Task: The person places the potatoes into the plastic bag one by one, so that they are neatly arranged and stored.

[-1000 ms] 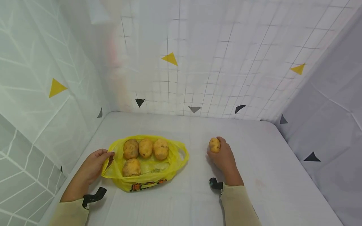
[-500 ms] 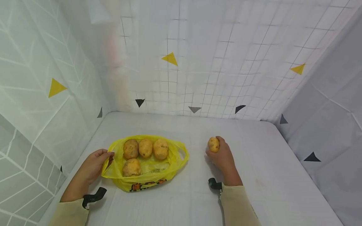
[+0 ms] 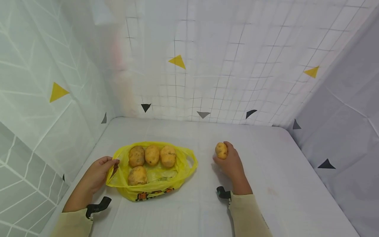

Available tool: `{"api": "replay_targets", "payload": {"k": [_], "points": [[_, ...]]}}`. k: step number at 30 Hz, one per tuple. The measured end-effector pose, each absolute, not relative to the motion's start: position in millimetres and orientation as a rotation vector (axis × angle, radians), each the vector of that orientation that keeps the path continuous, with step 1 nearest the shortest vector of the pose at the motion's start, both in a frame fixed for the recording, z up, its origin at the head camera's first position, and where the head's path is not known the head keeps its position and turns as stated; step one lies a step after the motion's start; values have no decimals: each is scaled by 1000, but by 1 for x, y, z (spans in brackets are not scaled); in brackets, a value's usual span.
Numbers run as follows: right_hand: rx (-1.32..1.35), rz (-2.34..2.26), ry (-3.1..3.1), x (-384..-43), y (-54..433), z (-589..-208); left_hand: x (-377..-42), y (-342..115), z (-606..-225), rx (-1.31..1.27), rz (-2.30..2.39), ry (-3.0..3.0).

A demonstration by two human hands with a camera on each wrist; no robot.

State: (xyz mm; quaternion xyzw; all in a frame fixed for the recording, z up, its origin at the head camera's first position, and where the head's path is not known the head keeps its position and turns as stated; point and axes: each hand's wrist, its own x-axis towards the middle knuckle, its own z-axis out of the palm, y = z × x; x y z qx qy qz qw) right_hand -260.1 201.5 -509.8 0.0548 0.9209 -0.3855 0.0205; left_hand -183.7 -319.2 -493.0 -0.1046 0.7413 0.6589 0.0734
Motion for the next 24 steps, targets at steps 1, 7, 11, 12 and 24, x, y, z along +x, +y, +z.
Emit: {"api": "replay_targets", "payload": {"k": [1, 7, 11, 12, 24], "points": [[161, -1195, 2861, -260, 201, -509, -183, -319, -493, -312, 1981, 2224], [147, -1212, 2876, -257, 191, -502, -183, -319, -492, -307, 1986, 2219], [138, -1236, 2893, -254, 183, -498, -182, -319, -491, -319, 1989, 2215], [134, -1245, 2897, -253, 181, -496, -182, -319, -491, -323, 1992, 2214], [92, -1349, 2923, -238, 143, -476, -182, -319, -488, -326, 1980, 2223]]}}
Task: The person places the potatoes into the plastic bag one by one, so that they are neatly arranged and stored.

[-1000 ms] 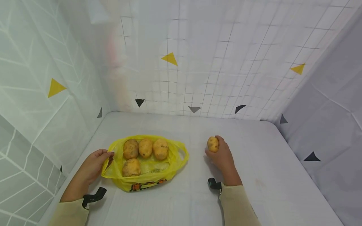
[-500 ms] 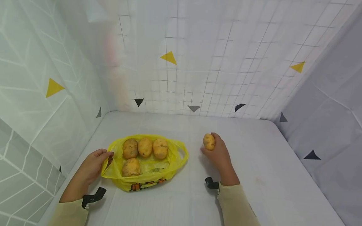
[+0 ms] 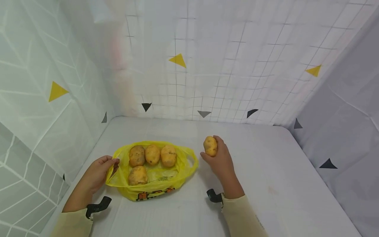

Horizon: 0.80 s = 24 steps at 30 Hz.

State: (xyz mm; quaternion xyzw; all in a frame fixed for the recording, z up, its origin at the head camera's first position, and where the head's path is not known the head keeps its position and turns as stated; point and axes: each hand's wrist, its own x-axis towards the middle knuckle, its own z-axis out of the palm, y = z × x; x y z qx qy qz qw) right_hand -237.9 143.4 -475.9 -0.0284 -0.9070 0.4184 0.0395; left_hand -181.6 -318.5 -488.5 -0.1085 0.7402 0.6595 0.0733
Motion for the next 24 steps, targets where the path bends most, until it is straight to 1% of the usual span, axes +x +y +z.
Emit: {"api": "replay_targets", "payload": {"k": [7, 16, 24], "points": [[-28, 1313, -2778, -234, 123, -471, -180, -318, -488, -346, 1972, 2223], [33, 1344, -2781, -236, 98, -460, -181, -320, -491, -304, 1992, 2227], [79, 1352, -2798, -237, 80, -451, -184, -320, -489, -325, 1982, 2233]]}}
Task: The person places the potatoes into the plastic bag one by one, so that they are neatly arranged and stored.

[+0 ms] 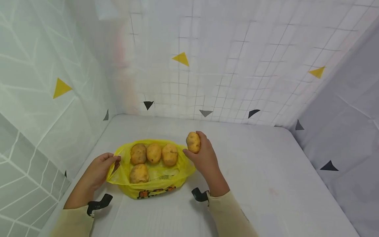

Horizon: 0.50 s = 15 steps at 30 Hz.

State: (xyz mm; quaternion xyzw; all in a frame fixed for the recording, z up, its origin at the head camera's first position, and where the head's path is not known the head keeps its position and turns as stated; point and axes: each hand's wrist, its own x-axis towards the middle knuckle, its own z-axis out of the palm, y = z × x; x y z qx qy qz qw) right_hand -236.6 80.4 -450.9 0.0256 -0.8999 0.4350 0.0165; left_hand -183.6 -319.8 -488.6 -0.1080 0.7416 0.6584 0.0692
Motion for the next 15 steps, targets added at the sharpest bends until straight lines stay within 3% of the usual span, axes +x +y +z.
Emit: {"api": "replay_targets", "payload": {"k": [15], "points": [[203, 1392, -2796, -223, 34, -449, -183, -317, -484, -335, 1989, 2216]]}}
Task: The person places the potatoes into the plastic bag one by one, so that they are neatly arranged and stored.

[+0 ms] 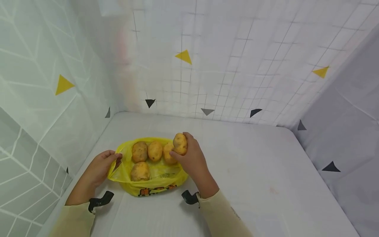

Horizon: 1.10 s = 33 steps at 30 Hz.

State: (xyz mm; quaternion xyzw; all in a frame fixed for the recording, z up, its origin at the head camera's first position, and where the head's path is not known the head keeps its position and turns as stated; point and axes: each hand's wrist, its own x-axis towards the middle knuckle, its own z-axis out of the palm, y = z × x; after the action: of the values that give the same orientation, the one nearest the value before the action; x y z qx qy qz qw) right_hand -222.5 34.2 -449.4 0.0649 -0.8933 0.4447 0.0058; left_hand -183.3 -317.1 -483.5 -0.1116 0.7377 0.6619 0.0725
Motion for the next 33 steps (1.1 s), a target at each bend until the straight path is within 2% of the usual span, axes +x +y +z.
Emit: {"api": "replay_targets", "payload": {"k": [33], "points": [[442, 1294, -2892, -173, -24, -474, -184, -318, -486, -338, 1989, 2224]]}}
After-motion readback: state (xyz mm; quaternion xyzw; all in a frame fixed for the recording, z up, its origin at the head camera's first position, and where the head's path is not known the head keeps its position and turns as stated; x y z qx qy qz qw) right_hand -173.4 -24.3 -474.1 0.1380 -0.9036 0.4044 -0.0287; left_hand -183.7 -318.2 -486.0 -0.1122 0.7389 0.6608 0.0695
